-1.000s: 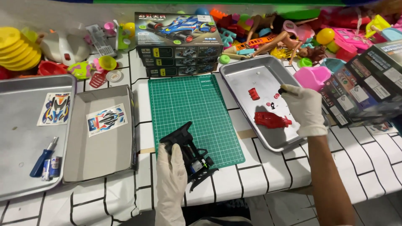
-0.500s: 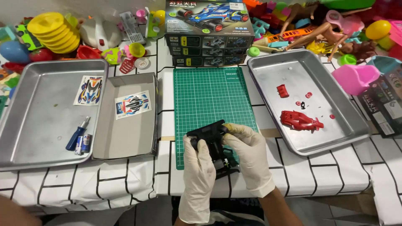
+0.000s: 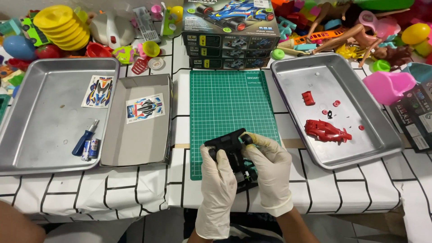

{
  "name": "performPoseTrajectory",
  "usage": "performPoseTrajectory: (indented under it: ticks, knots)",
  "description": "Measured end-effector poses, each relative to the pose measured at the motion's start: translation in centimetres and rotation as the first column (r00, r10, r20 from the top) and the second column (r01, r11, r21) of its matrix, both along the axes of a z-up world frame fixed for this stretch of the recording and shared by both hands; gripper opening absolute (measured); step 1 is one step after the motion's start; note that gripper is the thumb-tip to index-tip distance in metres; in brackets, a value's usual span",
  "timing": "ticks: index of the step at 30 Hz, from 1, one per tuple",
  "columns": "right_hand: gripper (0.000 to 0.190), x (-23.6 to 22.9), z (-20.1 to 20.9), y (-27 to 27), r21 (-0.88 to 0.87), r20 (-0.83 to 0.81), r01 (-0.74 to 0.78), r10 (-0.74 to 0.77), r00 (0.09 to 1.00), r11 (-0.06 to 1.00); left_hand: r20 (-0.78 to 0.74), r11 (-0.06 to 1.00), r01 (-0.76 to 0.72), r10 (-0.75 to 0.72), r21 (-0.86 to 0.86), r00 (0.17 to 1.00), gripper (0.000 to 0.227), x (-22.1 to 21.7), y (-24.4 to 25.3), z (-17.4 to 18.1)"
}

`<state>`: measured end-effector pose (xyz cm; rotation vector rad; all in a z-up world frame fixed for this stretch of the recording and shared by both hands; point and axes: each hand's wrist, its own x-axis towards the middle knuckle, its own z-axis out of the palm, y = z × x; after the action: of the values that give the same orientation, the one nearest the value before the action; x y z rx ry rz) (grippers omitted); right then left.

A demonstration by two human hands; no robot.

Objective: The person assembles a red toy car on a green cutting mat. They insert a battery into the black chassis, attach the red body shell, and then install four red wheels onto the vehicle.

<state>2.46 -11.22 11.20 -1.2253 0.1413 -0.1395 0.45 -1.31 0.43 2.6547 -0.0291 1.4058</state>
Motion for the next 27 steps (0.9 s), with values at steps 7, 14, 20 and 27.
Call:
performPoseTrajectory:
  ticks: [7, 14, 20, 27]
  knots:
    - [0.024, -0.5, -0.4, 0.9, -0.076, 0.088, 0.107, -0.1, 0.991, 0.991, 0.03, 1.0, 0.011, -0.011, -0.003, 0.999, 0.041, 0.2, -0.1, -1.0]
    - [0.028, -0.4, -0.3, 0.9, -0.078, 0.069, 0.102, -0.096, 0.993, 0.992, 0.017, 1.0, -0.014, 0.014, 0.005, 1.0, 0.042, 0.3, -0.1, -0.5]
    - [0.028, 0.0, -2.5, 0.5, -0.124, 0.228, 0.085, -0.055, 0.972, 0.989, -0.029, 1.0, 0.022, -0.022, 0.017, 0.999, 0.043, 0.1, 0.1, -0.4]
    - [0.026, 1.6, -0.2, -1.9, -0.254, 0.31, -0.063, 0.143, 0.94, 0.965, -0.114, 0.179, 0.02, -0.706, -0.984, 0.699, 0.056, -1.3, 3.2, 10.7]
